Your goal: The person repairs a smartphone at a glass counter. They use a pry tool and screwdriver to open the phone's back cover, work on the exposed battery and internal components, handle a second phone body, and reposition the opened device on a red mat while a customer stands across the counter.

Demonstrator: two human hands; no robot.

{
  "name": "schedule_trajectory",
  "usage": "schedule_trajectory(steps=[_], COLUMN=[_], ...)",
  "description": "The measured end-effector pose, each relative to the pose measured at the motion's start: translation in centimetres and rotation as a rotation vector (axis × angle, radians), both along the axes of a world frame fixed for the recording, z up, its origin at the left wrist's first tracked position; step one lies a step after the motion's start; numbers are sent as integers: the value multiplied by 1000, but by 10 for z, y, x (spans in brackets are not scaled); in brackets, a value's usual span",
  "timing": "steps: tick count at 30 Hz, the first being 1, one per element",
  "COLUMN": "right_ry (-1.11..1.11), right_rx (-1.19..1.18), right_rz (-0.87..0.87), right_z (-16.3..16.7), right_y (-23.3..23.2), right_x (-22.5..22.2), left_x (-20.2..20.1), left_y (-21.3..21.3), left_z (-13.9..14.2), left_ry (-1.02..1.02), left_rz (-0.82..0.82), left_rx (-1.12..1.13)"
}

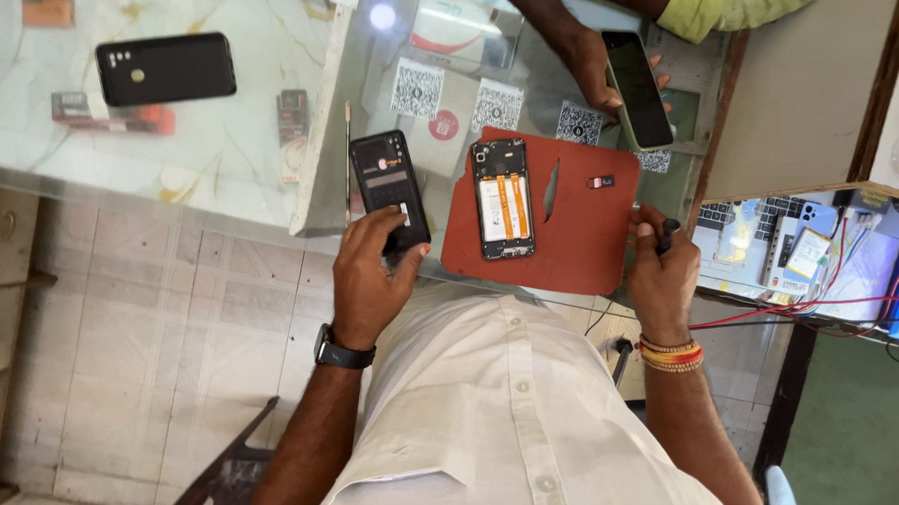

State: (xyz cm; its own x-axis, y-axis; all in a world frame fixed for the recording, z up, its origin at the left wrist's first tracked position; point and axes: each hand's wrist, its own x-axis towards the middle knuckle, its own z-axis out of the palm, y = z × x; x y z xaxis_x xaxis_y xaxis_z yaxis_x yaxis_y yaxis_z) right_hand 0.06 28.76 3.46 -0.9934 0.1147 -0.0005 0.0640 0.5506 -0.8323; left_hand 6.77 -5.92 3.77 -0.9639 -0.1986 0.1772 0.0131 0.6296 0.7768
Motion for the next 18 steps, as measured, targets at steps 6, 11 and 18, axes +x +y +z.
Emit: schedule_trajectory(steps=[6,11,18], right_ry=[-70,61,99], right_rx=[-271,3,27], right_rz=[50,-11,-110], right_z=[-8,-5,-5], right_y=[-47,-66,-61], right_x=[-2,-1,11], left_x=[-19,-19,-41], left_y=[-54,-86,-65], left_z=[-7,-10,-6], left_ry=[178,241,276], left_rz=[115,-65,-361], left_rx=[-132,-222,-197])
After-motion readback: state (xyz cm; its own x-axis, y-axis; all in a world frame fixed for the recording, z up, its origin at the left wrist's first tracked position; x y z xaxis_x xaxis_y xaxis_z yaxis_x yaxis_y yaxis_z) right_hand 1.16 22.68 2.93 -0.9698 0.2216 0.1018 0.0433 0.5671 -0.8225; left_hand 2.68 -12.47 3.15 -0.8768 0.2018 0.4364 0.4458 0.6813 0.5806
